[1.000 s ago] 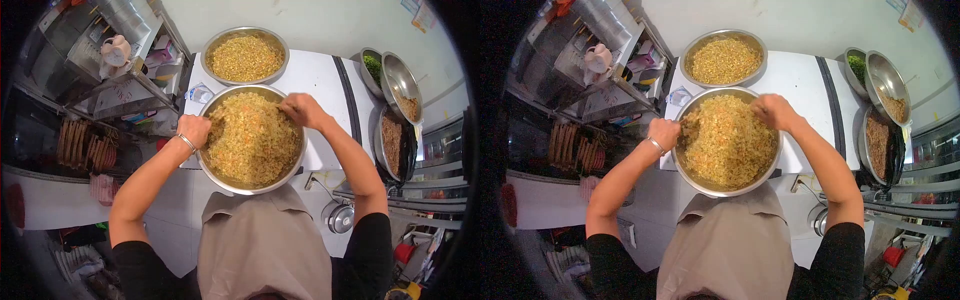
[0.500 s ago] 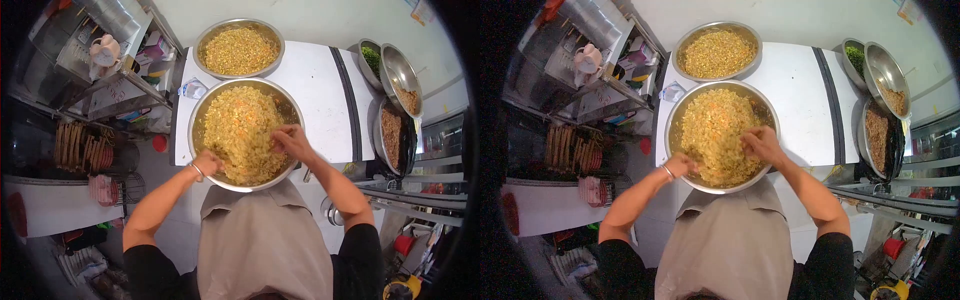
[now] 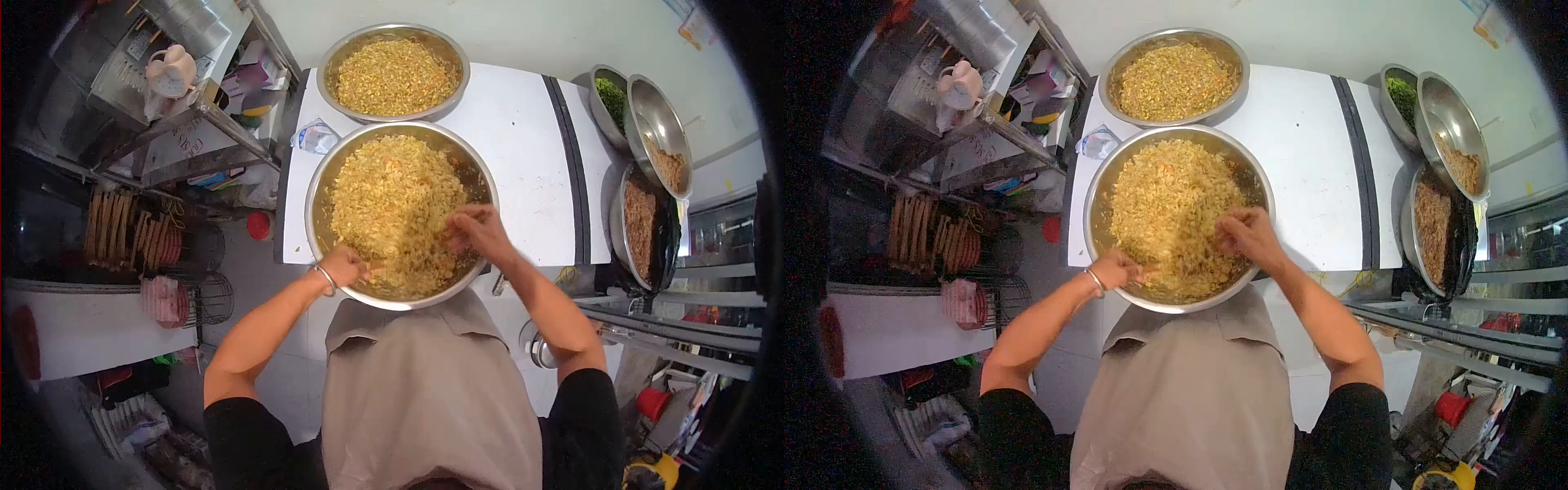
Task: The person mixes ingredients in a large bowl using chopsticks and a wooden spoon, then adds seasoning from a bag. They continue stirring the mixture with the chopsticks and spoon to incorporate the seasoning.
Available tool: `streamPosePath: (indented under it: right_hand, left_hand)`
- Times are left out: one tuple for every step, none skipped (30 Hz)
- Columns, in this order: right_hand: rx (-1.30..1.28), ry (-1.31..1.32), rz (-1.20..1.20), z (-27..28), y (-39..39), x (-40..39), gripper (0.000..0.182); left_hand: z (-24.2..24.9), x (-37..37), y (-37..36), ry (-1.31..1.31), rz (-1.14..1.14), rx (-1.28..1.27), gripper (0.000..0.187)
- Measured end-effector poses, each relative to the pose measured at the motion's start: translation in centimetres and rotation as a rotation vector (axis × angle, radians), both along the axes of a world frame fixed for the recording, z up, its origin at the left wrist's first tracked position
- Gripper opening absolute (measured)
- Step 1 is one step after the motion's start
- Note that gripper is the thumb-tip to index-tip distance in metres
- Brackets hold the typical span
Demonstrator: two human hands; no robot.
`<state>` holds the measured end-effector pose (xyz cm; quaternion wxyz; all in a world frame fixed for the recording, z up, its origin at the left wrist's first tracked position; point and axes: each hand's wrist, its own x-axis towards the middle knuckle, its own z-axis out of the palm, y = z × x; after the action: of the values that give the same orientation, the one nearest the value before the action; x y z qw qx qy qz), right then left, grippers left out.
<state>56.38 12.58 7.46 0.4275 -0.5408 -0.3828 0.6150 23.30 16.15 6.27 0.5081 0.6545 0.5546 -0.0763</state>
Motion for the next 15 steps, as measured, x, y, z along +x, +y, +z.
streamPosePath:
  right_hand:
    - [0.076, -0.054, 0.040, 1.6, 0.4, 0.1, 0.020]
    - [0.153, -0.110, 0.081, 3.8, 0.9, 0.7, 0.020]
    - [0.230, -0.167, 0.127, 5.6, 1.5, 1.1, 0.021]
    - [0.273, -0.258, 0.226, 6.1, 2.1, 1.9, 0.018]
    - [0.362, -0.359, 0.267, 7.1, 2.4, 2.3, 0.016]
    - [0.450, -0.460, 0.306, 8.4, 2.5, 2.6, 0.015]
    - [0.538, -0.563, 0.344, 9.8, 2.5, 2.9, 0.014]
    - [0.410, -0.607, 0.352, 11.1, 2.1, 3.1, 0.013]
    - [0.422, -0.600, 0.368, 11.6, 1.8, 3.4, 0.013]
    - [0.432, -0.590, 0.385, 11.8, 1.4, 3.8, 0.013]
    - [0.437, -0.578, 0.405, 11.7, 0.9, 3.8, 0.013]
    - [0.404, -0.502, 0.420, 11.2, 0.3, 3.5, 0.013]
    - [0.369, -0.426, 0.434, 10.3, -0.3, 3.2, 0.014]
    - [0.336, -0.351, 0.447, 9.4, -0.8, 2.8, 0.014]
    - [0.362, -0.374, 0.461, 8.0, -1.2, 2.3, 0.014]
  left_hand:
    - [1.2, 0.5, 0.6, -0.067, 0.066, -0.034, 0.027]
    - [3.0, 0.4, 1.5, -0.011, -0.031, 0.083, 0.024]
    - [5.3, 0.7, 2.1, 0.040, -0.144, 0.213, 0.023]
    - [7.3, 0.9, 2.8, 0.095, -0.256, 0.348, 0.022]
    - [9.0, 1.0, 3.0, 0.152, -0.370, 0.482, 0.021]
    - [10.5, 1.1, 2.6, 0.243, -0.444, 0.584, 0.019]
    - [11.6, 1.3, 2.0, 0.333, -0.518, 0.686, 0.018]
    - [12.5, 1.4, 1.4, 0.424, -0.589, 0.785, 0.017]
    - [13.0, 1.3, 0.9, 0.414, -0.590, 0.820, 0.015]
    - [13.4, 1.0, 0.4, 0.405, -0.591, 0.853, 0.014]
    - [13.7, 0.8, -0.1, 0.395, -0.591, 0.881, 0.015]
    - [14.2, 0.6, -0.4, 0.396, -0.588, 0.878, 0.014]
    - [14.6, 0.5, -0.4, 0.396, -0.585, 0.876, 0.013]
    - [14.8, 0.4, -0.5, 0.396, -0.582, 0.875, 0.012]
    - [14.7, 0.3, -0.6, 0.391, -0.579, 0.869, 0.011]
